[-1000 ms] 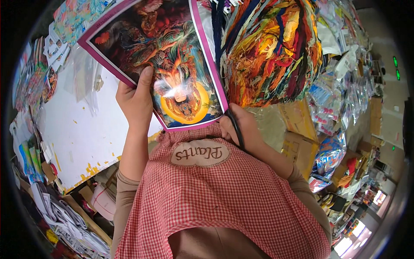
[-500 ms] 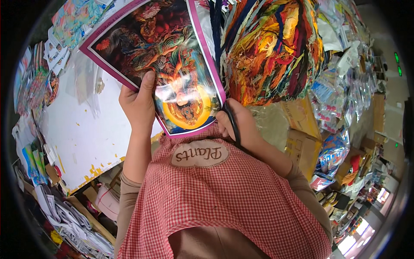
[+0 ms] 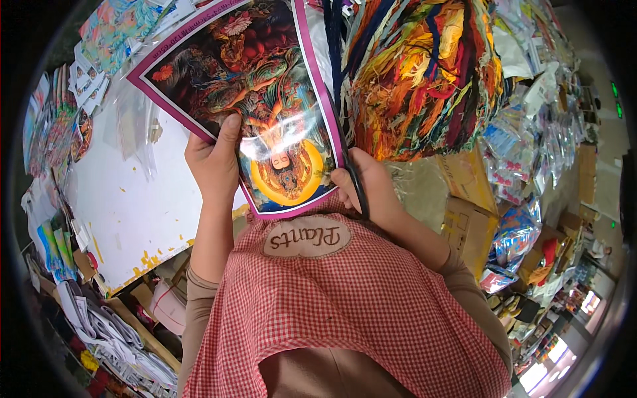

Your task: The person trims printed picture cards along their edges using scissors, sets them on the table, and unbuckles a waist strap by hand.

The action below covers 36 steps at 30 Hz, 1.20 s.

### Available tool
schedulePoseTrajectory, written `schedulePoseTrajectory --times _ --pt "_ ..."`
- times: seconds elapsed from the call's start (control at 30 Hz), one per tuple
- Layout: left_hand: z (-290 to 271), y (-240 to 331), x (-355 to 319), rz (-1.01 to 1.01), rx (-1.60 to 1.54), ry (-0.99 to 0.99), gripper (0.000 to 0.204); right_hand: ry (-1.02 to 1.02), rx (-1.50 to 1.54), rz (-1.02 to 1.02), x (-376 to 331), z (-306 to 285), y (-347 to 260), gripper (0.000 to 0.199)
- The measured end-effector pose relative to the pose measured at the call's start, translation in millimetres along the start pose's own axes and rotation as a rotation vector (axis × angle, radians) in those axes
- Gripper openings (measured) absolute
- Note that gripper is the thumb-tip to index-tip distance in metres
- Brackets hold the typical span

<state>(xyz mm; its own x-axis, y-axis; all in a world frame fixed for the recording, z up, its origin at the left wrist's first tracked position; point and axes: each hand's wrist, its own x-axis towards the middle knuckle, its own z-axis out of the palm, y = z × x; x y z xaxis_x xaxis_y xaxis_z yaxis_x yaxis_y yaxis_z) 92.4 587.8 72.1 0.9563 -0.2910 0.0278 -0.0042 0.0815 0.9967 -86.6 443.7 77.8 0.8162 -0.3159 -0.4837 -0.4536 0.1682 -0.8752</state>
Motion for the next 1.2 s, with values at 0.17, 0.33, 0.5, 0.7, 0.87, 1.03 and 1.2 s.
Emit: schedulePoseTrajectory --times 0.17,0.33,0.5,0.7,0.87,1.03,1.2 --pt "0 -2 -3 -0.031 0.007 -0.043 0.016 0.039 -0.095 -0.112 7 -1 8 0.034" --pt "0 -6 -3 -0.065 0.015 -0.027 0.017 0.012 -0.083 0.006 9 -6 1 0.034" --pt "5 -5 -8 -0.092 0.008 -0.052 0.018 0.079 -0.184 -0.215 18 -7 17 0.033" --pt "9 -5 -9 -0.144 -0.034 -0.037 0.018 0.064 -0.143 -0.174 24 -8 14 0.034" --pt "13 -4 -14 -0.185 0.001 -0.080 0.018 0.085 -0.075 -0.186 33 -8 13 0.033" --pt "9 -5 -15 -0.187 0.068 -0.089 0.020 0.079 -0.141 -0.252 45 -12 15 0.033" --pt "-22 11 12 -0.339 0.265 -0.360 0.024 0.106 0.315 -0.248 69 -15 -16 0.028"
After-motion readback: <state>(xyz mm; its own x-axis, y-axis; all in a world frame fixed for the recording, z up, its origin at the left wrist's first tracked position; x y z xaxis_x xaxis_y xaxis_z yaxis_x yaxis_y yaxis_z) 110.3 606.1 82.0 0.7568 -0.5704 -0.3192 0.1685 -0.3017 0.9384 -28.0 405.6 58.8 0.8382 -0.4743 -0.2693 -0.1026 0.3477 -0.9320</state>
